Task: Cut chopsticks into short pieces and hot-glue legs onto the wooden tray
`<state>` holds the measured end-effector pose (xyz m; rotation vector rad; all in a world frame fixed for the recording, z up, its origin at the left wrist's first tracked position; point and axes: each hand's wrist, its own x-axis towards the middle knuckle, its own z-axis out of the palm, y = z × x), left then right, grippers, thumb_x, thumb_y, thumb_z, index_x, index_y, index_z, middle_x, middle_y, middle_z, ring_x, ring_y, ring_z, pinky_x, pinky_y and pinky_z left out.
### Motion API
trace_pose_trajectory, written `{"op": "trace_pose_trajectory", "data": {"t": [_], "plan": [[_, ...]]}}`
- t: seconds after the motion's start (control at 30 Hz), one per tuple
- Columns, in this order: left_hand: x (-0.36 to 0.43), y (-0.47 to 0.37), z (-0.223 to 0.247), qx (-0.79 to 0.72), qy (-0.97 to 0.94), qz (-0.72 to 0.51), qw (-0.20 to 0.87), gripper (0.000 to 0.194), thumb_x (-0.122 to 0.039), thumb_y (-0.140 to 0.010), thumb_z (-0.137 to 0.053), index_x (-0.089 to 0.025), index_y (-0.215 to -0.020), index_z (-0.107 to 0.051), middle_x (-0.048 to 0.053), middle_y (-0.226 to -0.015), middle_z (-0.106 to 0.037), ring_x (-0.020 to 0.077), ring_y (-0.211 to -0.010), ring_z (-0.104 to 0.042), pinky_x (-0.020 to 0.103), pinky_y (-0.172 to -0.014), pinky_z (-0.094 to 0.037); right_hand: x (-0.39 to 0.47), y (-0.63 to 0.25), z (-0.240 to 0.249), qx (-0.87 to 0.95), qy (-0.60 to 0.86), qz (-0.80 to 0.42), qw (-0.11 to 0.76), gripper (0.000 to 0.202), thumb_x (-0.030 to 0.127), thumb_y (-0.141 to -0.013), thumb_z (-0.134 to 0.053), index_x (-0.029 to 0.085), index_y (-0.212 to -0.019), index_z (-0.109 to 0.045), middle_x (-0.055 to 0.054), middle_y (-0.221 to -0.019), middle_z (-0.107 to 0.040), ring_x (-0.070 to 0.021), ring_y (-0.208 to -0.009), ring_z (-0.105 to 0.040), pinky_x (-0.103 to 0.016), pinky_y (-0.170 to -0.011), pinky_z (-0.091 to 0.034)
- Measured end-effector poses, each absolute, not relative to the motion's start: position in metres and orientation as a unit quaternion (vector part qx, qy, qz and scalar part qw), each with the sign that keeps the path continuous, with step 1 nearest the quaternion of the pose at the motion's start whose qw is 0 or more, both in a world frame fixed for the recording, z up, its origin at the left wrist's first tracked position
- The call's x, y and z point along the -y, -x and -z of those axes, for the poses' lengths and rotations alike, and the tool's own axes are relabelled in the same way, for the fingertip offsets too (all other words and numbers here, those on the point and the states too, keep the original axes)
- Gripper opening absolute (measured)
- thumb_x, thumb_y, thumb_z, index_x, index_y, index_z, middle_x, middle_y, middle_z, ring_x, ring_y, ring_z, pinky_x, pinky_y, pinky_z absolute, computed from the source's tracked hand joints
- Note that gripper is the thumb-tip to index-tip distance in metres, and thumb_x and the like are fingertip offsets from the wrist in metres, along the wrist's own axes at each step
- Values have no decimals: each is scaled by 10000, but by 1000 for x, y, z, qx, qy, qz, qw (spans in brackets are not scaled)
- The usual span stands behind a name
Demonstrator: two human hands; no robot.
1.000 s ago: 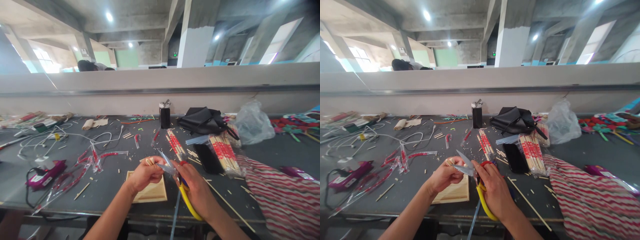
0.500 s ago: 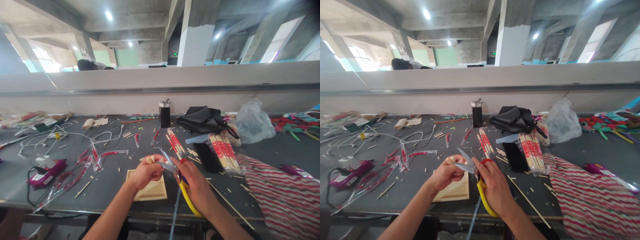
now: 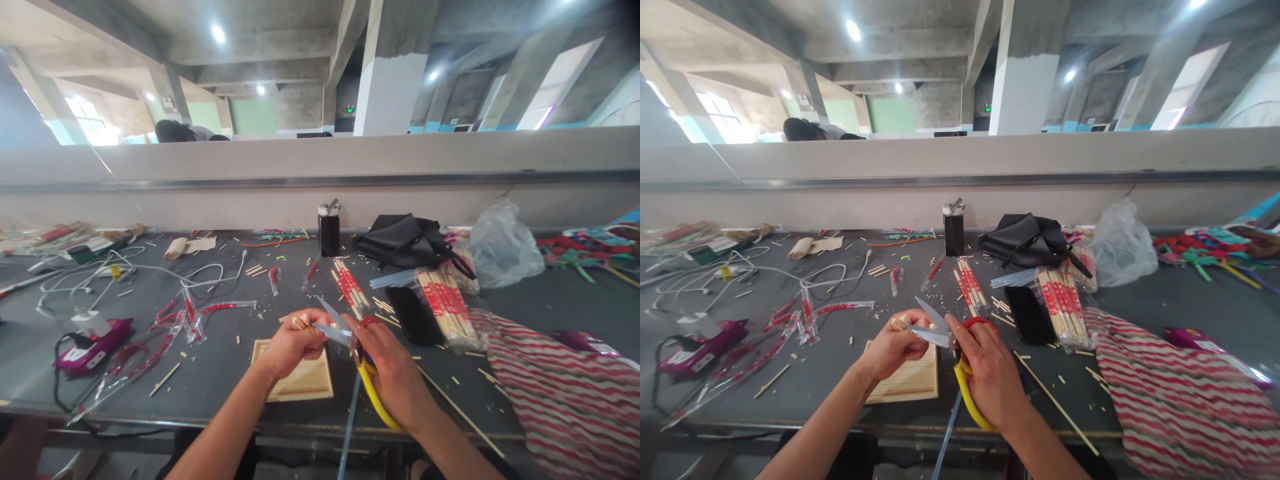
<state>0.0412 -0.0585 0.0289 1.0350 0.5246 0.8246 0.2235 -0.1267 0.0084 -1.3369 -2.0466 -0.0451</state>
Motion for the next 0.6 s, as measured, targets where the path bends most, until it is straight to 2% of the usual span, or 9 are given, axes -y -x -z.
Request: {"op": "trace_pose_trajectory", "data": {"t": [0.23,0.6], "plan": [[58,-44,-26,-245,-472,-386,754,231,-253,-602,-768,-146,-694,-585,-93,-455,-339,33,-412,-224,192,-422,-136,125,-224,-9,786,517,-19,339,698,-6,-801,-458,269,-1429,-326,-79,-1043,-532,-258,-1040,-506,-477,-943,-456],[59,-42,-26,-244,-474,-389,751,268,-304,-604,-788,-146,-705,-597,-87,-441,-353,38,-408,-231,200,-424,-132,126,-223,-3,780,511,5,361,713,6,-750,-475,259,-1407,-366,-83,-1022,-574,-253,-942,-574,-425,-834,-527]]}}
